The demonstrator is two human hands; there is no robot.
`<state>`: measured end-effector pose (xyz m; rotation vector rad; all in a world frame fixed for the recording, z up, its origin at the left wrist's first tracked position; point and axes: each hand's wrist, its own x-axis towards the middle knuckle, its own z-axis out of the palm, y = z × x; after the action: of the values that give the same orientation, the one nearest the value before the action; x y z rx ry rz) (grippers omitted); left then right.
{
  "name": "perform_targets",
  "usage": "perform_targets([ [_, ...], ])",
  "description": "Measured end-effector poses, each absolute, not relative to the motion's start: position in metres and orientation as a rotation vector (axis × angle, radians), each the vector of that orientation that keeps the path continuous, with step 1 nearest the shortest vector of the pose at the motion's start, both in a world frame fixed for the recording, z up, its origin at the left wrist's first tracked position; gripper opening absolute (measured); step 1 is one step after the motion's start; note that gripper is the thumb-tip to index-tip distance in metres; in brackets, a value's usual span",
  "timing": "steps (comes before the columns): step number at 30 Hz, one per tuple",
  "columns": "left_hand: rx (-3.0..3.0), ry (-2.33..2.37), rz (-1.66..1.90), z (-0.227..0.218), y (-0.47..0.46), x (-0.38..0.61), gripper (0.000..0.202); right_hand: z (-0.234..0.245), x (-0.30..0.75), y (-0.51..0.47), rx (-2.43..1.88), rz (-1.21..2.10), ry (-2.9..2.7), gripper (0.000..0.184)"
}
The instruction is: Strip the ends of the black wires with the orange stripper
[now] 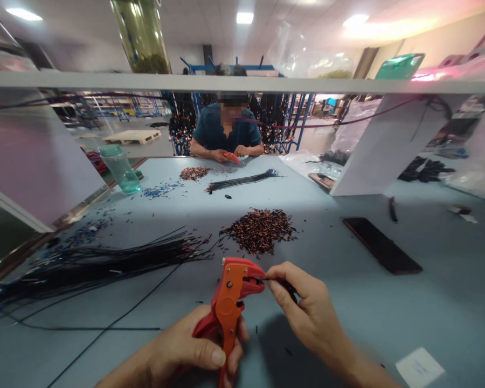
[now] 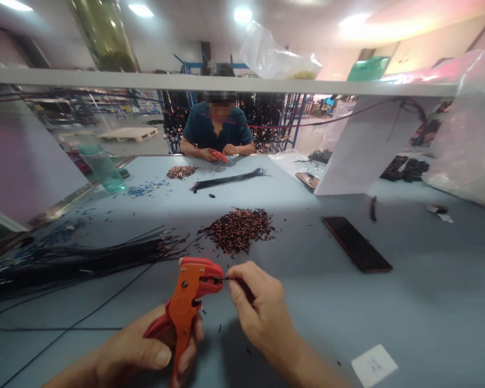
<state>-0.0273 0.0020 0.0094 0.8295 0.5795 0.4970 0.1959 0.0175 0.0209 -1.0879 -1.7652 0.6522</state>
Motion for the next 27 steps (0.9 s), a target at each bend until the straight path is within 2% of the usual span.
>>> perform_targets([
  [11,0.833,0.596,0.497,0.0089,0.0002,-0.0268,0.044,0.0204,0.1930,0.0139,-1.117,0.728,-1.788,0.013],
  [27,0.866,0.590,0.487,0.0096,0.0002,-0.0255,0.042,0.0228,0.1937,0.0120,-1.072,0.553,-1.857,0.016],
])
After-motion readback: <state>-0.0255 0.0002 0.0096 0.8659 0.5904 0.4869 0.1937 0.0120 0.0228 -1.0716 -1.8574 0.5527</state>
